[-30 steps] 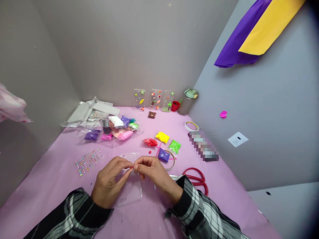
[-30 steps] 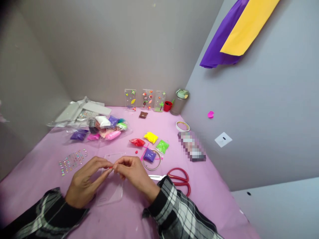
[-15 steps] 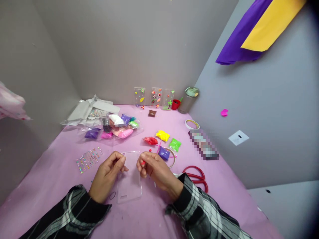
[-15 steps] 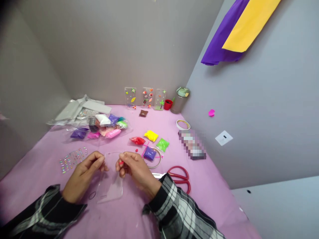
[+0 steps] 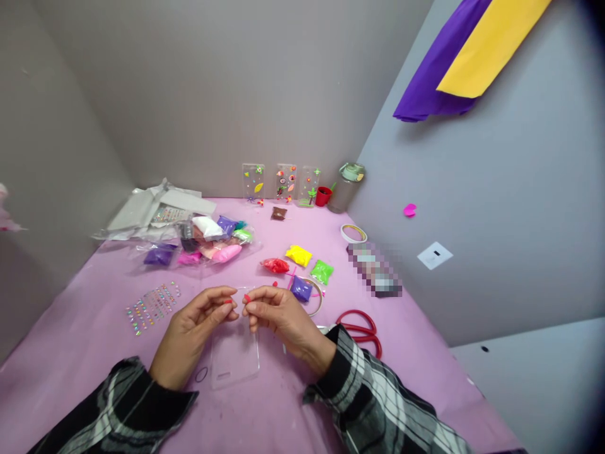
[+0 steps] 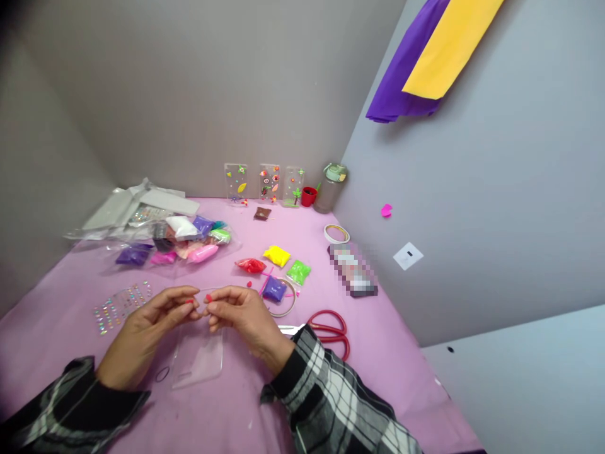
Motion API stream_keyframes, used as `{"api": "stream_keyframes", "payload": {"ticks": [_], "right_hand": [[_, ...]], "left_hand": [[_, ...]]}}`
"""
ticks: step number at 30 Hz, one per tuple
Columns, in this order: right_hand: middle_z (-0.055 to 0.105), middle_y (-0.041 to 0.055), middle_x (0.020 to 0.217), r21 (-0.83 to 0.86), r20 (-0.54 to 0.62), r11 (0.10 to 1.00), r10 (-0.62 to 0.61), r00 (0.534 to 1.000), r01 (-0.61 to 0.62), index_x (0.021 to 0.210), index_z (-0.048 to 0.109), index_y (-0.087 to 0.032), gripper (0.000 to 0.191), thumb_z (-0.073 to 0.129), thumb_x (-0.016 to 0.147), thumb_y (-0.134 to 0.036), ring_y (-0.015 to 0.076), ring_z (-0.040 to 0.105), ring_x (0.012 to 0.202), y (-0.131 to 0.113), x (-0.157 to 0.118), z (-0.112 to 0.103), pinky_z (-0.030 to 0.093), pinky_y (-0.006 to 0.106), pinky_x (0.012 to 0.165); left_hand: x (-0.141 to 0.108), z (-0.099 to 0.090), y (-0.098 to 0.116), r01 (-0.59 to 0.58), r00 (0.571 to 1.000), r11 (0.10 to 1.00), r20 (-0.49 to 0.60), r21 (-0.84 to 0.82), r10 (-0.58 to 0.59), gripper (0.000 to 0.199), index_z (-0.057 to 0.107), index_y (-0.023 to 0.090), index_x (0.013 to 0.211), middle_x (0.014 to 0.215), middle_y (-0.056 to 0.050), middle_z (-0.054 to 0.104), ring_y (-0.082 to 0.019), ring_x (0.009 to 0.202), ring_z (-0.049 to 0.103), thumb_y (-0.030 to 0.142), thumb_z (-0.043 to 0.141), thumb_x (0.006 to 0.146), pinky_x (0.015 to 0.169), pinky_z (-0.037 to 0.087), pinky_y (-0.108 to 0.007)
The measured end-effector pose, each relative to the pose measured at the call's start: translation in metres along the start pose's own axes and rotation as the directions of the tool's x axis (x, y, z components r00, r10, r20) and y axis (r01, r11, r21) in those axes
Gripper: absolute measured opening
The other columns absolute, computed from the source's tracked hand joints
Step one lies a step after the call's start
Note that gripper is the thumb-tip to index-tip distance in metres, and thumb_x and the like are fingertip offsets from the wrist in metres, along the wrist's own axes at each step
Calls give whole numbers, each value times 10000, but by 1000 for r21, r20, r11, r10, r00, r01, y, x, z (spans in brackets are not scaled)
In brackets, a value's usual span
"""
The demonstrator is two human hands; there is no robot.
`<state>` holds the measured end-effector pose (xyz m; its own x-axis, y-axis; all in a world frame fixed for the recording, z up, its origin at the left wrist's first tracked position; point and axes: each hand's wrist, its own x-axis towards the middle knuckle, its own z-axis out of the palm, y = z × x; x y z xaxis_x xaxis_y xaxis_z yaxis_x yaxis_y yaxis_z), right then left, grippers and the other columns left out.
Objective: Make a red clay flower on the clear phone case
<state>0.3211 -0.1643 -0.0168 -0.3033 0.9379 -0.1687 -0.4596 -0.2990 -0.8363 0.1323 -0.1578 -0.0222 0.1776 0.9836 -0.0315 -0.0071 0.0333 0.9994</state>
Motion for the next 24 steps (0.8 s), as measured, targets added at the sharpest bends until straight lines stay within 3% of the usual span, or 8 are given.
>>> {"api": "stream_keyframes", "payload": {"ticks": [7,12,16,19,24], "right_hand": [[711,-6,677,-11,-58,999,-45,997,44,819,639,-163,368,880,697,-412,85,575,486,-3,0,0,457,213,496],[626,-40,583,-96,-130,991,-101,986,89,709,586,-167,426,831,746,-514,51,480,423,-4,-2,-1,350,184,433],[536,-67,500,-140,-171,986,-112,979,89,648,554,-174,478,779,788,-572,36,397,399,-4,-1,-3,281,183,420],[596,-51,568,-120,-136,990,-88,987,71,702,606,-164,407,841,744,-493,46,466,447,-3,0,-3,339,180,455],[711,-11,744,-40,-58,998,-54,997,51,914,714,-164,369,904,675,-372,88,614,590,1,1,-3,486,215,587]], "left_hand": [[0,3,7,44,997,999,-66,-26,-45,347,731,198,838,803,0,707,-167,670,703,475,866,680,641,557,-271],[-2,1,11,17,997,997,-72,79,-11,269,646,203,736,668,37,633,-134,616,611,420,804,740,594,482,-235],[-3,-1,10,-21,999,989,-41,146,28,364,564,209,660,577,57,535,-115,555,519,489,676,865,581,432,-229],[-3,0,9,-31,999,989,-28,148,35,338,606,219,721,626,50,563,-126,595,559,507,650,893,619,456,-238],[-1,1,4,6,1000,994,-1,109,-6,283,735,248,981,960,-15,720,-185,862,683,492,728,838,809,526,-283]]}}
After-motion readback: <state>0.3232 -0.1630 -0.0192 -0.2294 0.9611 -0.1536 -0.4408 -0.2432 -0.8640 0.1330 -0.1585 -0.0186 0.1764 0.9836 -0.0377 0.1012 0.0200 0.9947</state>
